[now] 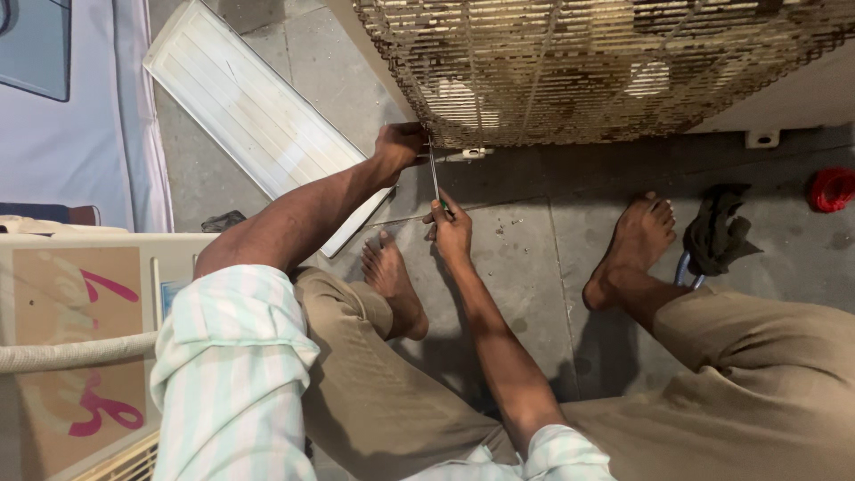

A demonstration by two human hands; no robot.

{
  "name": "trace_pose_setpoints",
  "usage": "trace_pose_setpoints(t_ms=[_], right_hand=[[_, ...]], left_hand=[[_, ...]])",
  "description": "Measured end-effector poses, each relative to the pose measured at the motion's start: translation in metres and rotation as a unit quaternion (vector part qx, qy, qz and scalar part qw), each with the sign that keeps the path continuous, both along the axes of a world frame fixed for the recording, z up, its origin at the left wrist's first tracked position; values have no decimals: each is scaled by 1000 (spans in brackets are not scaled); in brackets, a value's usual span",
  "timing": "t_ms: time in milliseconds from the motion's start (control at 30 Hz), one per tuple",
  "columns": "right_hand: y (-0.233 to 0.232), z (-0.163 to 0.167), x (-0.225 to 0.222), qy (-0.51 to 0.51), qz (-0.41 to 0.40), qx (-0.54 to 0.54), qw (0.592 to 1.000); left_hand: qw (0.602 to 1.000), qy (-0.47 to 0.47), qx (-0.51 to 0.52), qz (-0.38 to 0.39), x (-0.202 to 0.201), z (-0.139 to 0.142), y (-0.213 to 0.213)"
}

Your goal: The person sits on the floor and uses a screwdriver to unscrew the grille of a Voltas air conditioner outdoor unit. They then detach the front cover panel, lift it off the unit, and carry the panel across the floor.

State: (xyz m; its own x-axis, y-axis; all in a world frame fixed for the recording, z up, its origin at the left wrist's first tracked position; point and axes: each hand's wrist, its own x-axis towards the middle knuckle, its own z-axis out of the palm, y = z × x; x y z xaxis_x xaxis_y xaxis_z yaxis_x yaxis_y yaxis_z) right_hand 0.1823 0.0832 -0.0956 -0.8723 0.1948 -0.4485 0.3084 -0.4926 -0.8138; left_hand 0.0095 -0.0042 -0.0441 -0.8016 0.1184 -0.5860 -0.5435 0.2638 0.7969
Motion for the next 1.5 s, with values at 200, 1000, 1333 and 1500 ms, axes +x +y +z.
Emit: trace_pose_setpoints(t_ms=[200, 1000, 1333, 1500], right_hand=[[-3, 3, 10, 128, -76, 315, 937], [0, 6, 8, 9, 2, 46, 999], [16, 10, 16, 24, 18, 332, 943], [19, 5, 8, -11, 18, 173, 985]], left_hand=[[1000, -5, 25, -1, 4, 1, -1], [1000, -1, -18, -2, 7, 11, 5], [999, -11, 47, -17, 9, 9, 13], [996, -31, 37, -72, 14, 23, 17]])
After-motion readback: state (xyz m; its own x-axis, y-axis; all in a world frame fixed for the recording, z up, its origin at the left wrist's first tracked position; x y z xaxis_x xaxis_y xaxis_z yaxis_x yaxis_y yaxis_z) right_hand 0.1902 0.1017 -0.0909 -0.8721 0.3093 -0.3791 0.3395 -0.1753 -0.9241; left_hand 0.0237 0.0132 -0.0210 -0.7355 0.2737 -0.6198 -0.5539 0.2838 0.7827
